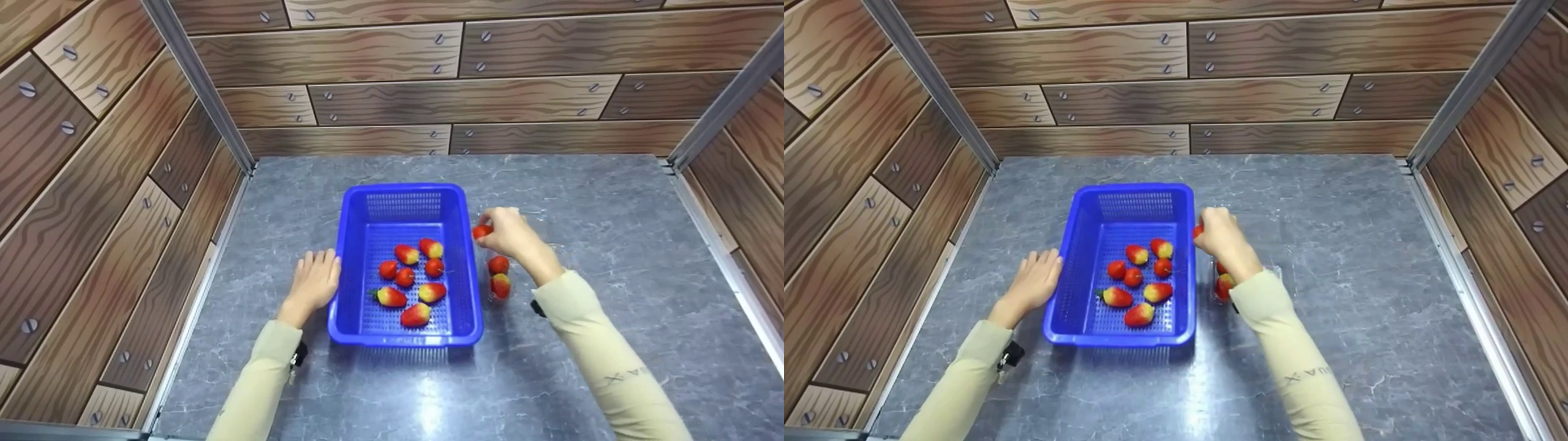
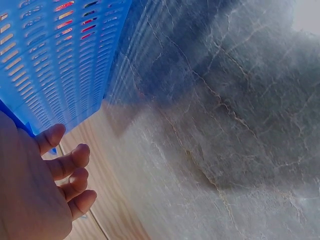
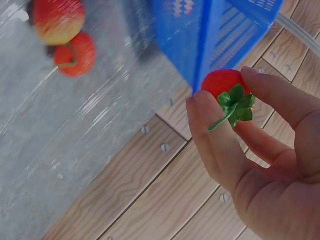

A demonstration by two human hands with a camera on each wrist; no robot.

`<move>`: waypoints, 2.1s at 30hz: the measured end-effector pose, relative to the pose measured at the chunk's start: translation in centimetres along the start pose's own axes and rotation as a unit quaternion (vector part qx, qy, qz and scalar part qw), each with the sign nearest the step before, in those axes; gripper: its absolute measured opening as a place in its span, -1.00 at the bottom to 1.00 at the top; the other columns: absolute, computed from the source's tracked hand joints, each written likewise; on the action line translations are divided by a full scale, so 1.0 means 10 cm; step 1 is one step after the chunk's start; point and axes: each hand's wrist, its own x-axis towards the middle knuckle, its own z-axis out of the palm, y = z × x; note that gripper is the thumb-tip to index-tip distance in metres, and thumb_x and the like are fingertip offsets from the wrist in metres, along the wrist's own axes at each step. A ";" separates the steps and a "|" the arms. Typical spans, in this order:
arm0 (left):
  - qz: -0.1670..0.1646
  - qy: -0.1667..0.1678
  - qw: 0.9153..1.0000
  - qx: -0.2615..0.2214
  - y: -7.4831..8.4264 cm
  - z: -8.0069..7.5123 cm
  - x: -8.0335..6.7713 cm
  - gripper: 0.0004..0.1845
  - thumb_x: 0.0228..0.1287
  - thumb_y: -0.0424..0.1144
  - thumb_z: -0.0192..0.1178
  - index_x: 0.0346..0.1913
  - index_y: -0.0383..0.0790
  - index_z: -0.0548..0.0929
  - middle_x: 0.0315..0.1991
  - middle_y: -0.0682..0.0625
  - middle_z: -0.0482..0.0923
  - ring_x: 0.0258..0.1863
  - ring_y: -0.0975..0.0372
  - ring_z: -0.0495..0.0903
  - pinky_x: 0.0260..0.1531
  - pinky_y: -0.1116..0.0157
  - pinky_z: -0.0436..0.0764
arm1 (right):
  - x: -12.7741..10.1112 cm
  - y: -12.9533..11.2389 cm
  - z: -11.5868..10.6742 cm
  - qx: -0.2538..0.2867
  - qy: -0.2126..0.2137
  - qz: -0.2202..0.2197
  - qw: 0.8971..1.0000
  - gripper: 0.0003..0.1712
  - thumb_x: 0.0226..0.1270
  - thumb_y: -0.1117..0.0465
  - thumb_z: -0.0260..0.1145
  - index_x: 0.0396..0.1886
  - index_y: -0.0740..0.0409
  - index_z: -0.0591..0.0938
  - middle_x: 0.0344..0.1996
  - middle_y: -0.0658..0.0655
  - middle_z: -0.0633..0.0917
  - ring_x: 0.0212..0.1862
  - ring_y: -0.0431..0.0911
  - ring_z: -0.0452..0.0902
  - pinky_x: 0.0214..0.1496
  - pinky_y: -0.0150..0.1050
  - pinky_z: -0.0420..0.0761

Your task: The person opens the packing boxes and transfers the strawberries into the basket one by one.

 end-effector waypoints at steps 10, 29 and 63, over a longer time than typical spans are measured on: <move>-0.003 -0.008 1.000 0.008 0.00 -0.01 0.00 -0.68 0.59 -0.16 -0.24 -0.06 -0.33 0.46 -0.17 -0.27 0.52 -0.12 -0.17 0.40 -0.09 -0.05 0.35 | 0.23 -0.36 0.22 0.018 0.007 -0.013 1.000 -0.61 0.13 0.31 0.45 -0.06 0.42 0.65 -0.14 0.40 0.69 -0.12 0.21 0.65 -0.05 0.01 0.64; -0.003 -0.009 1.000 0.005 0.00 -0.02 0.00 -0.68 0.59 -0.16 -0.25 -0.07 -0.32 0.45 -0.16 -0.26 0.52 -0.13 -0.16 0.39 -0.11 -0.04 0.36 | 0.58 -0.74 0.68 0.041 0.041 -0.001 0.998 -0.61 0.15 0.23 0.48 -0.06 0.34 0.67 -0.14 0.29 0.69 -0.08 0.12 0.61 0.03 -0.02 0.57; -0.010 -0.018 1.000 0.003 0.00 0.01 -0.01 -0.67 0.59 -0.15 -0.27 -0.05 -0.32 0.45 -0.14 -0.26 0.52 -0.10 -0.16 0.39 -0.06 -0.05 0.35 | 0.80 -0.71 1.69 0.108 0.097 -0.103 0.984 -0.56 0.19 0.33 0.42 0.10 0.27 0.64 -0.08 0.26 0.63 0.00 0.13 0.58 0.12 -0.03 0.54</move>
